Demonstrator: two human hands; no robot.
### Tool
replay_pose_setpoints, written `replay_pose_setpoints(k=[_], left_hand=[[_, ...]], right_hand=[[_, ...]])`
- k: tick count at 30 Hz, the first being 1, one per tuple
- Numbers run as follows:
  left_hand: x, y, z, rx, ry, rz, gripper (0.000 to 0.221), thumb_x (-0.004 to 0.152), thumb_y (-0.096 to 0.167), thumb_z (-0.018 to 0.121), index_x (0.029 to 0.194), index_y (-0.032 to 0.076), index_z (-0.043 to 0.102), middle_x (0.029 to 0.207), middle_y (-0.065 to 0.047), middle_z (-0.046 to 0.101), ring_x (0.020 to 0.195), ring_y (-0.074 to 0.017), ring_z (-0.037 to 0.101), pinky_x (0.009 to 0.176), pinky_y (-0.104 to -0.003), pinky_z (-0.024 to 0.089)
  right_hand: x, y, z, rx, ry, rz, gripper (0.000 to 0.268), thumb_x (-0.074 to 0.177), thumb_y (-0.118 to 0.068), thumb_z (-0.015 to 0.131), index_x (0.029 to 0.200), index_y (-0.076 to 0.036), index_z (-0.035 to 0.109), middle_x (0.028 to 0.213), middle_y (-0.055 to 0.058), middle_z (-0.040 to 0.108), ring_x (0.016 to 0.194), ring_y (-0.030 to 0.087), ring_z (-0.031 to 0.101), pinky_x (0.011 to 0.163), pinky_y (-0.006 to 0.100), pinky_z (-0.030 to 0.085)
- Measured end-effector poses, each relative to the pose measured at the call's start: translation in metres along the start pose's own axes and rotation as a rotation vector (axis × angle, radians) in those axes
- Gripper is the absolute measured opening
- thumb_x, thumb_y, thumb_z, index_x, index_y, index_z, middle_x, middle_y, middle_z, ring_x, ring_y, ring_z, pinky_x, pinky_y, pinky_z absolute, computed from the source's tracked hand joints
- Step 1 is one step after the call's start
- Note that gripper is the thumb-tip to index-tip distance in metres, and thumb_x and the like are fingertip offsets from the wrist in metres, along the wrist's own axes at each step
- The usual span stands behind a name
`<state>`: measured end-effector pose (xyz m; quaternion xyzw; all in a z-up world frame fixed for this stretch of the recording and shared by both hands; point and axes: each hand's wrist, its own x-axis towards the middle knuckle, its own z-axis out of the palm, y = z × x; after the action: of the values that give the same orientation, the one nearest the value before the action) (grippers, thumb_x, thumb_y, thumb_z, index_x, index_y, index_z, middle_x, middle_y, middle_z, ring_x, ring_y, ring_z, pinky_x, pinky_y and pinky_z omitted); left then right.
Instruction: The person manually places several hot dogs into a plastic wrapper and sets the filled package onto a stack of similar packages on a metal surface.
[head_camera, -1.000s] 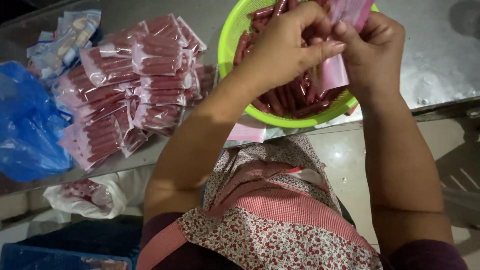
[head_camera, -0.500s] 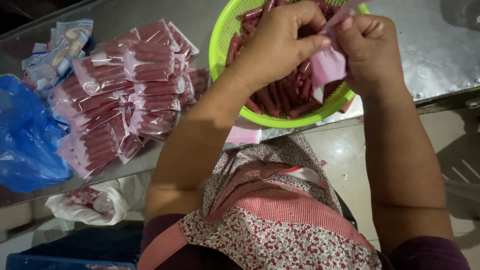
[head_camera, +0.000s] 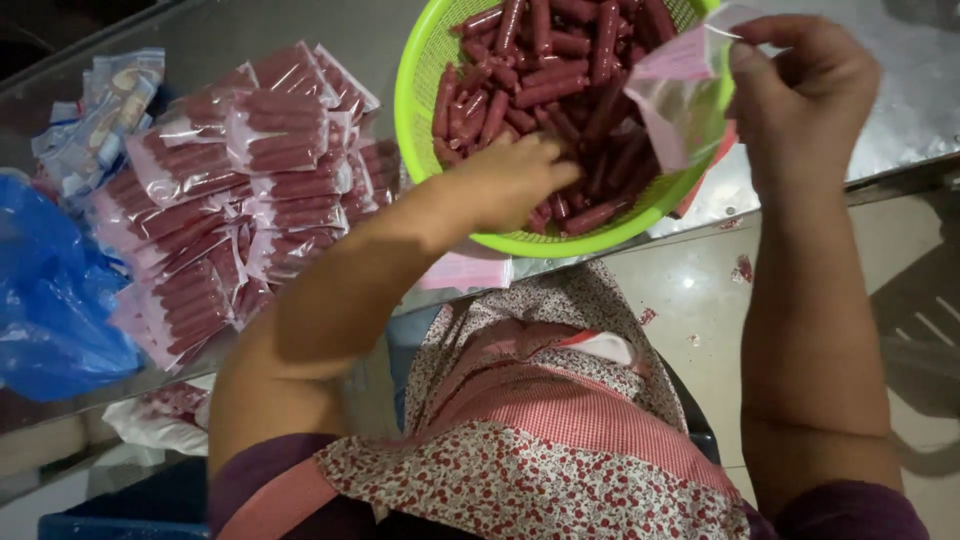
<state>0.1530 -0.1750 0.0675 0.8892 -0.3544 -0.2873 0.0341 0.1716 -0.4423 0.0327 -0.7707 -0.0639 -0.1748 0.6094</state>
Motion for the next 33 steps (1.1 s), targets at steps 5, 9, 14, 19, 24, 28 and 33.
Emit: replay_pose_setpoints(k=[5, 9, 14, 19, 24, 28, 33], left_hand=[[0.030, -0.012, 0.033, 0.263, 0.072, 0.101, 0.053, 0.086, -0.002, 0.059, 0.137, 0.010, 0.057, 0.146, -0.026, 0.045, 0.137, -0.0466, 0.038, 0.118, -0.069, 0.019], [0.052, -0.027, 0.057, 0.524, 0.312, 0.225, 0.028, 0.085, 0.021, 0.070, 0.113, 0.018, 0.074, 0.118, -0.012, 0.068, 0.126, -0.0368, 0.053, 0.095, -0.060, 0.047], [0.035, -0.012, 0.035, 0.459, 0.073, 0.156, 0.013, 0.087, 0.013, 0.076, 0.100, 0.017, 0.077, 0.100, -0.002, 0.076, 0.097, -0.0262, 0.072, 0.112, -0.066, 0.037], [0.037, -0.017, 0.032, 0.422, 0.091, 0.093, 0.009, 0.091, 0.013, 0.069, 0.095, 0.017, 0.077, 0.092, -0.005, 0.075, 0.111, -0.0277, 0.063, 0.113, -0.068, 0.036], [0.055, -0.026, 0.050, 0.320, 0.201, 0.159, 0.022, 0.081, 0.001, 0.068, 0.098, 0.014, 0.073, 0.081, -0.005, 0.075, 0.093, -0.0269, 0.071, 0.113, -0.074, 0.032], [0.050, -0.025, 0.043, 0.254, 0.385, 0.195, 0.034, 0.073, 0.000, 0.070, 0.105, 0.008, 0.073, 0.141, -0.026, 0.050, 0.137, -0.0403, 0.040, 0.107, -0.077, 0.034], [0.023, -0.016, 0.010, -0.169, 0.302, -0.116, 0.022, 0.080, 0.014, 0.077, 0.063, 0.011, 0.064, 0.158, -0.023, 0.037, 0.148, -0.0423, 0.027, 0.122, -0.065, 0.016]], right_hand=[[-0.008, 0.011, 0.028, 0.006, -0.016, -0.088, 0.023, 0.104, 0.009, 0.061, 0.123, 0.003, 0.074, 0.113, 0.021, 0.075, 0.079, 0.020, 0.068, 0.058, 0.029, 0.059], [-0.016, -0.011, 0.048, 0.053, -0.077, -0.085, 0.039, 0.102, 0.022, 0.056, 0.132, -0.002, 0.053, 0.120, 0.022, 0.066, 0.080, 0.021, 0.065, 0.063, 0.028, 0.064], [-0.022, 0.015, 0.050, -0.084, -0.033, -0.136, 0.017, 0.106, 0.006, 0.066, 0.119, -0.001, 0.074, 0.096, 0.008, 0.070, 0.083, 0.013, 0.061, 0.074, 0.027, 0.050], [-0.021, 0.014, 0.050, -0.147, -0.016, -0.227, 0.021, 0.106, 0.003, 0.067, 0.127, 0.006, 0.070, 0.120, 0.019, 0.074, 0.105, 0.024, 0.070, 0.092, 0.033, 0.058], [-0.023, 0.008, 0.050, -0.200, 0.010, -0.217, 0.023, 0.107, 0.000, 0.065, 0.128, 0.005, 0.072, 0.107, 0.014, 0.075, 0.084, 0.016, 0.063, 0.077, 0.030, 0.054], [-0.025, 0.007, 0.050, -0.155, 0.020, -0.200, 0.022, 0.108, 0.001, 0.063, 0.129, 0.005, 0.070, 0.104, 0.013, 0.071, 0.082, 0.016, 0.061, 0.073, 0.030, 0.054], [-0.019, 0.004, 0.050, -0.073, 0.044, -0.150, 0.021, 0.105, 0.000, 0.060, 0.123, 0.006, 0.070, 0.117, 0.019, 0.073, 0.106, 0.026, 0.069, 0.088, 0.034, 0.059]])
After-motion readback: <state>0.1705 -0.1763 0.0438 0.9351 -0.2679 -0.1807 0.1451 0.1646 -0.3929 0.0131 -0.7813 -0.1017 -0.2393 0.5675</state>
